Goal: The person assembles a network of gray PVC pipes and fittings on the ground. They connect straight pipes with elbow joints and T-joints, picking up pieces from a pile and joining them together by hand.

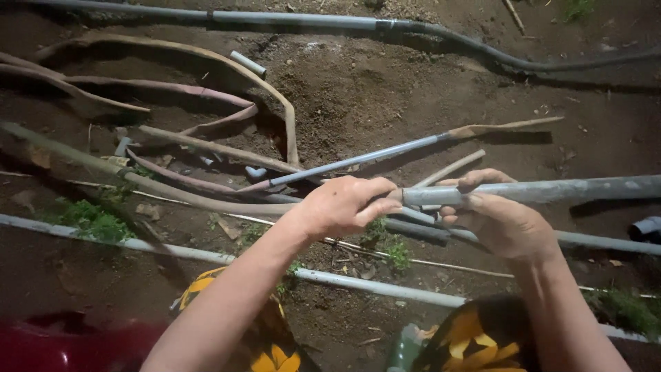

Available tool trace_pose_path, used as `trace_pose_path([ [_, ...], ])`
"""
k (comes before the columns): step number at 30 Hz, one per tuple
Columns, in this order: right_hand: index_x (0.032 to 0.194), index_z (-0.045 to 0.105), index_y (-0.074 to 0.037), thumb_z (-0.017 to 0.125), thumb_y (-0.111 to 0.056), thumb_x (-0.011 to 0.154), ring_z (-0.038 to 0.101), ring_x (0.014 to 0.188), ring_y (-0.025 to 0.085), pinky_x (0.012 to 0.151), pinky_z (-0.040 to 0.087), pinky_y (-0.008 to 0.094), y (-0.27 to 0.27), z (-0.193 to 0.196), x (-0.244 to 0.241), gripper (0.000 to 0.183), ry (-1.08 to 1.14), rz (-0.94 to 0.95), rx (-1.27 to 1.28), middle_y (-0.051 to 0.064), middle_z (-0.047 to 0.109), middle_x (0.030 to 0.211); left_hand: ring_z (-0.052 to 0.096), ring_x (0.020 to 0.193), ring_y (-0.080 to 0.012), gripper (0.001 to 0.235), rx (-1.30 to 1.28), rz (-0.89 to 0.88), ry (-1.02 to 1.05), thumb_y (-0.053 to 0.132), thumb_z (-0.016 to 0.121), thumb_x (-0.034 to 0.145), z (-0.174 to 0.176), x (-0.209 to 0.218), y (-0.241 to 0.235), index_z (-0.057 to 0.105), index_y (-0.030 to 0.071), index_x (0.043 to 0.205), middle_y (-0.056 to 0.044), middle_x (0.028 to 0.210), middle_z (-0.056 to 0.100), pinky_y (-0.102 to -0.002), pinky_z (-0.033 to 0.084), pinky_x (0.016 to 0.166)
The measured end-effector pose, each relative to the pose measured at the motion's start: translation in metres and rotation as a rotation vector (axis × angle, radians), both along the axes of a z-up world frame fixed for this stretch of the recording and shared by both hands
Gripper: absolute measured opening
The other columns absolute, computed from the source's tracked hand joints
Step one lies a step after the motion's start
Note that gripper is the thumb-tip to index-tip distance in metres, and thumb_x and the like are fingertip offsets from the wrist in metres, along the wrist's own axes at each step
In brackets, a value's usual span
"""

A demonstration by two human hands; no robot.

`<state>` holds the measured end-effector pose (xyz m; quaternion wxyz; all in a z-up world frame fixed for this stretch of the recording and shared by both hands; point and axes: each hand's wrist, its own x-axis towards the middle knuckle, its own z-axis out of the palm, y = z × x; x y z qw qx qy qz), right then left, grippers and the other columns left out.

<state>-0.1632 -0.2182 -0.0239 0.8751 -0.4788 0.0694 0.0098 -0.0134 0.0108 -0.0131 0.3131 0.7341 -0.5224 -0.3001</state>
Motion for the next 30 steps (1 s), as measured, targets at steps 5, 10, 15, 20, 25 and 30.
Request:
trace_pose_path([
  [5,0.101,0.065,-0.003,0.061,0.001,0.083,0.065,0.080,0.036,0.071,0.058,0.040,0.005,0.006,-0.002,0.019,-0.014,0.013,-0.006,0.027,0.063,0.109,0.059,0.055,-0.0278,0.029,-0.183,0.000,-0.200,0.038,0.044,0.093,-0.020,-0.013,-0.003,0.050,0.011,0.102,-0.009,0.072,0.064,-0.042,0.045,0.044],
  [10,0.100,0.065,-0.006,0.058,-0.002,0.085,0.064,0.077,0.036,0.071,0.054,0.040,0.007,0.004,-0.006,0.017,0.118,-0.014,0.080,0.026,0.062,0.108,0.059,0.050,-0.0249,0.030,-0.166,-0.012,-0.226,0.037,0.041,0.095,-0.020,-0.018,-0.001,0.046,0.008,0.091,-0.009,0.068,0.063,-0.039,0.049,0.039],
  [15,0.096,0.064,-0.006,0.061,-0.003,0.081,0.065,0.071,0.036,0.066,0.055,0.040,0.007,0.001,-0.008,0.016,0.196,-0.070,0.051,0.026,0.064,0.105,0.060,0.056,-0.0306,0.029,-0.188,0.001,-0.233,0.037,0.044,0.094,-0.017,-0.023,0.003,0.046,0.008,0.090,-0.012,0.072,0.064,-0.044,0.047,0.044],
  [20,0.097,0.065,-0.004,0.061,-0.001,0.081,0.066,0.076,0.037,0.067,0.056,0.041,0.004,0.002,-0.010,0.017,0.174,-0.031,0.112,0.027,0.064,0.105,0.063,0.058,-0.0276,0.028,-0.228,-0.022,-0.229,0.034,0.042,0.095,-0.012,-0.024,0.005,0.050,0.007,0.094,-0.011,0.074,0.066,-0.041,0.051,0.045],
  [25,0.100,0.061,-0.006,0.060,-0.005,0.083,0.064,0.075,0.035,0.071,0.055,0.043,0.004,-0.004,-0.011,0.017,0.181,-0.082,0.102,0.024,0.063,0.092,0.062,0.056,-0.0260,0.026,-0.323,0.028,-0.281,0.032,0.047,0.094,-0.015,-0.020,0.007,0.050,0.006,0.095,-0.010,0.074,0.066,-0.040,0.050,0.043],
  [30,0.097,0.063,-0.005,0.060,-0.004,0.083,0.065,0.072,0.034,0.064,0.054,0.039,0.006,0.002,-0.008,0.015,0.218,-0.092,0.047,0.024,0.065,0.093,0.061,0.059,-0.0253,0.022,-0.247,-0.010,-0.234,0.032,0.050,0.093,-0.020,-0.020,0.002,0.050,0.010,0.094,-0.007,0.075,0.065,-0.039,0.047,0.046],
])
